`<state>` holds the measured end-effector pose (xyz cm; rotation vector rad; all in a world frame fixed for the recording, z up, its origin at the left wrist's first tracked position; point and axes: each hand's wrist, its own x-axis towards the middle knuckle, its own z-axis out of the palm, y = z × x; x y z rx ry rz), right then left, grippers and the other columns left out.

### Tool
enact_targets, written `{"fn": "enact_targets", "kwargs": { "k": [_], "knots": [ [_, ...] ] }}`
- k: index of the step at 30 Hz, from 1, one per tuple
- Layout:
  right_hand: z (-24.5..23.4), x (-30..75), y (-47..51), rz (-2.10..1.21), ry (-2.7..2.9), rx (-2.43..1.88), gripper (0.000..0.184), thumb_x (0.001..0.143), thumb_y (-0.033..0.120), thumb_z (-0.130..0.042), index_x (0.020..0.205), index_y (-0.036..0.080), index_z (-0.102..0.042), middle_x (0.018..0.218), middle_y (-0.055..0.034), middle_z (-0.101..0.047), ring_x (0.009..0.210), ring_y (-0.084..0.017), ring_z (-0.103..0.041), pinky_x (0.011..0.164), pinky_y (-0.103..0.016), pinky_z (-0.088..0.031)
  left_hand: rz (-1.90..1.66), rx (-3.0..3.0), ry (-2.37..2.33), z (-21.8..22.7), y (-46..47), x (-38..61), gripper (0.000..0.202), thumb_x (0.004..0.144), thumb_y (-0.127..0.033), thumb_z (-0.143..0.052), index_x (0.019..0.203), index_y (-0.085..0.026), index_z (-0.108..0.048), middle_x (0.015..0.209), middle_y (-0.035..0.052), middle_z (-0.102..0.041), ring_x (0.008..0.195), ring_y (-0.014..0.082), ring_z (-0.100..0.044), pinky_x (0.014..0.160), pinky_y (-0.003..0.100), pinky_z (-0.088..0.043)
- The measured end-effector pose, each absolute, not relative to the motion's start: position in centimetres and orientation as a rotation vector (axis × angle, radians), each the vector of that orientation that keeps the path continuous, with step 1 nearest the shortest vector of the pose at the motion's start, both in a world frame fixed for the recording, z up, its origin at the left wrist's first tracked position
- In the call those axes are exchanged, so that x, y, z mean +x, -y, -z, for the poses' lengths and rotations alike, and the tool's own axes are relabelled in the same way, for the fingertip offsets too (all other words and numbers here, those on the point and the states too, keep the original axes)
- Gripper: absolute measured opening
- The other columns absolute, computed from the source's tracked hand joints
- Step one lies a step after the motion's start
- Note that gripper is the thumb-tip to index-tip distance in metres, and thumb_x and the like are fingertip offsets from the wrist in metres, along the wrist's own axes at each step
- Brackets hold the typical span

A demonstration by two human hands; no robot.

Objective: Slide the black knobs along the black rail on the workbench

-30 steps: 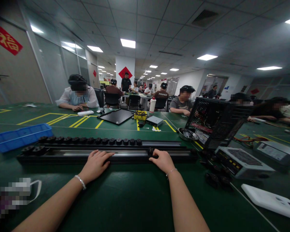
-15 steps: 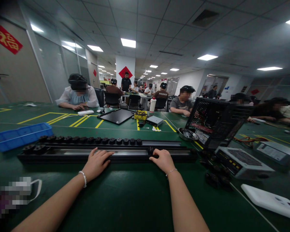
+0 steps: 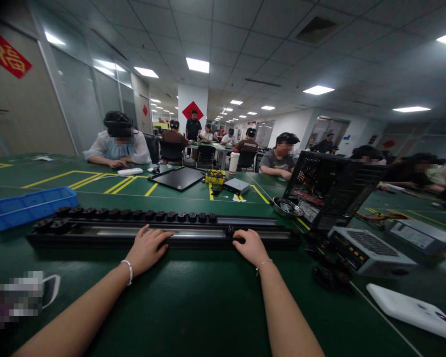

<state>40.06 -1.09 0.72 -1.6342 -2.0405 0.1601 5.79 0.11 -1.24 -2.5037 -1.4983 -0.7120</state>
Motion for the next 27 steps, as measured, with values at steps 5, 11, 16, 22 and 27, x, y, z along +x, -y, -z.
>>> {"fn": "enact_targets", "kwargs": {
  "k": [5,11,16,22,27],
  "knots": [
    [-0.7,39.9,1.4,-0.123,2.064,-1.592,0.014,0.072,0.031,-0.053,0.081,0.024,-0.061,0.091,0.0012,-0.066,0.089,-0.017,-0.058,0.100,-0.041,-0.025,0.709,-2.502,1.495,1.1,0.0,5.9,0.035,0.077,-0.024,-0.044,0.110,-0.031,-0.054,0.095,0.0001,-0.063,0.094,0.0178,-0.054,0.104,0.045,-0.016],
    [-0.8,39.7,1.6,-0.092,2.051,-1.630,0.012,0.073,0.032,-0.053,0.080,0.025,-0.060,0.092,0.0005,-0.066,0.089,-0.018,-0.057,0.098,-0.040,-0.028,0.705,-2.502,1.484,1.0,0.2,5.9,0.036,0.078,-0.023,-0.044,0.111,-0.030,-0.053,0.095,0.0001,-0.062,0.095,0.0176,-0.054,0.103,0.045,-0.017],
    [-0.6,39.9,1.5,-0.050,2.067,-1.652,0.014,0.073,0.034,-0.053,0.081,0.026,-0.060,0.088,0.0016,-0.065,0.087,-0.017,-0.057,0.100,-0.044,-0.023,0.694,-2.503,1.492,1.0,0.2,5.9,0.035,0.078,-0.024,-0.044,0.111,-0.030,-0.053,0.095,0.0004,-0.063,0.094,0.0178,-0.054,0.103,0.045,-0.017],
    [0.1,40.4,1.3,0.019,2.029,-1.686,0.015,0.071,0.039,-0.055,0.079,0.027,-0.059,0.086,0.0023,-0.064,0.088,-0.018,-0.056,0.101,-0.051,-0.015,0.711,-2.498,1.472,1.1,0.1,5.8,0.036,0.077,-0.024,-0.045,0.112,-0.029,-0.053,0.095,0.0001,-0.062,0.093,0.0175,-0.054,0.103,0.045,-0.018],
    [0.3,40.6,1.2,0.028,2.032,-1.661,0.015,0.071,0.039,-0.055,0.078,0.026,-0.058,0.086,0.0021,-0.064,0.087,-0.018,-0.056,0.100,-0.050,-0.018,0.703,-2.502,1.465,1.2,0.1,5.8,0.038,0.076,-0.023,-0.046,0.113,-0.029,-0.053,0.096,0.0003,-0.062,0.094,0.0177,-0.054,0.103,0.044,-0.021]
  ]
}}
